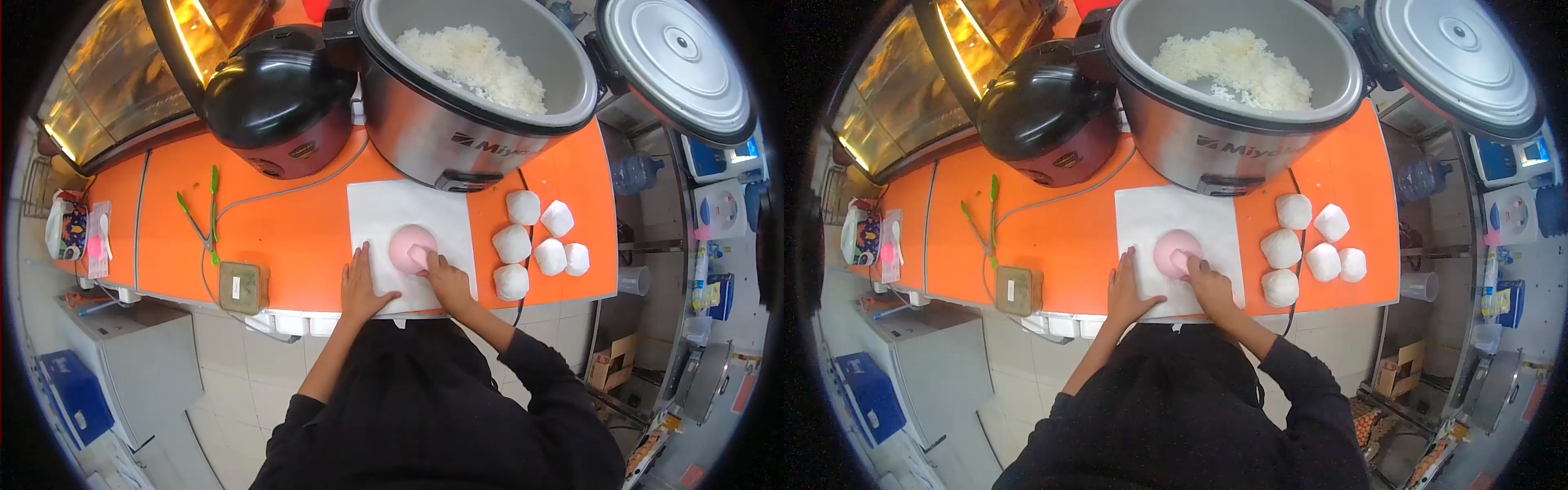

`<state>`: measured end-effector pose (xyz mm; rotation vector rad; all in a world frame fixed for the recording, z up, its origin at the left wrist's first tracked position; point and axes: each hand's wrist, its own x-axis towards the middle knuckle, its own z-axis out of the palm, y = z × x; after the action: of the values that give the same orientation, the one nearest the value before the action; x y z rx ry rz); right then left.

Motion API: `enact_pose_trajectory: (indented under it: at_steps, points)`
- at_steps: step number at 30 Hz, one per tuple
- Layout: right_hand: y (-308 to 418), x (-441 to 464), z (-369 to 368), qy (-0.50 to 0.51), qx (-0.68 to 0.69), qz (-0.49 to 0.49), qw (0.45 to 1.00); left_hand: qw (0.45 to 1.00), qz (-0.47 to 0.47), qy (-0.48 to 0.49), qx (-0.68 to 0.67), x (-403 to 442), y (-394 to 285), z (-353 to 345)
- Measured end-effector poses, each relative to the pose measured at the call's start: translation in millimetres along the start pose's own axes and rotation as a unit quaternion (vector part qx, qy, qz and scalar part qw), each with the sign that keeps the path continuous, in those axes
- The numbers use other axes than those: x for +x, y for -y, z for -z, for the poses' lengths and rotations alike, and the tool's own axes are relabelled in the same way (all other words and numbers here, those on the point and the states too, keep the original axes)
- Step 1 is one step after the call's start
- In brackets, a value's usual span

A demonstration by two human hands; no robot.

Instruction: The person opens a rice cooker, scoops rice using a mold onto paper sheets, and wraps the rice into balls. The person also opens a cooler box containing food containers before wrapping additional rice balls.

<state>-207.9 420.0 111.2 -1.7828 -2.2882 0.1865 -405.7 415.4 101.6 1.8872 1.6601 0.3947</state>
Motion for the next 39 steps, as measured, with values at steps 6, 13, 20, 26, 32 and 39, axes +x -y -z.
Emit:
enact_pose_trajectory:
  at_steps: [6, 13, 20, 26, 32, 39]
  points:
    - [9, 34, 0, 0.109, -0.033, -0.053, 0.992, 0.999, -0.031, 0.021, 0.025, 0, 5, 4]
    - [-17, 37, 62, 0.103, 0.204, 0.018, 0.973, 0.998, -0.063, -0.019, 0.022, -7, 9, 4]
    - [-20, 174, 338, -0.189, 0.039, 0.168, 0.967, 0.982, -0.169, 0.046, -0.068, -19, 50, 25]
    - [-109, 296, 294, 0.328, -0.223, 0.151, 0.905, 0.982, -0.184, -0.009, -0.051, -18, 43, 27]
    - [-29, 195, 268, -0.275, -0.12, 0.195, 0.934, 0.984, -0.164, -0.025, -0.064, -19, 39, 24]
    - [17, -2, 50, 0.015, 0.125, 0.229, 0.965, 0.971, -0.154, -0.015, -0.181, -4, 30, 37]
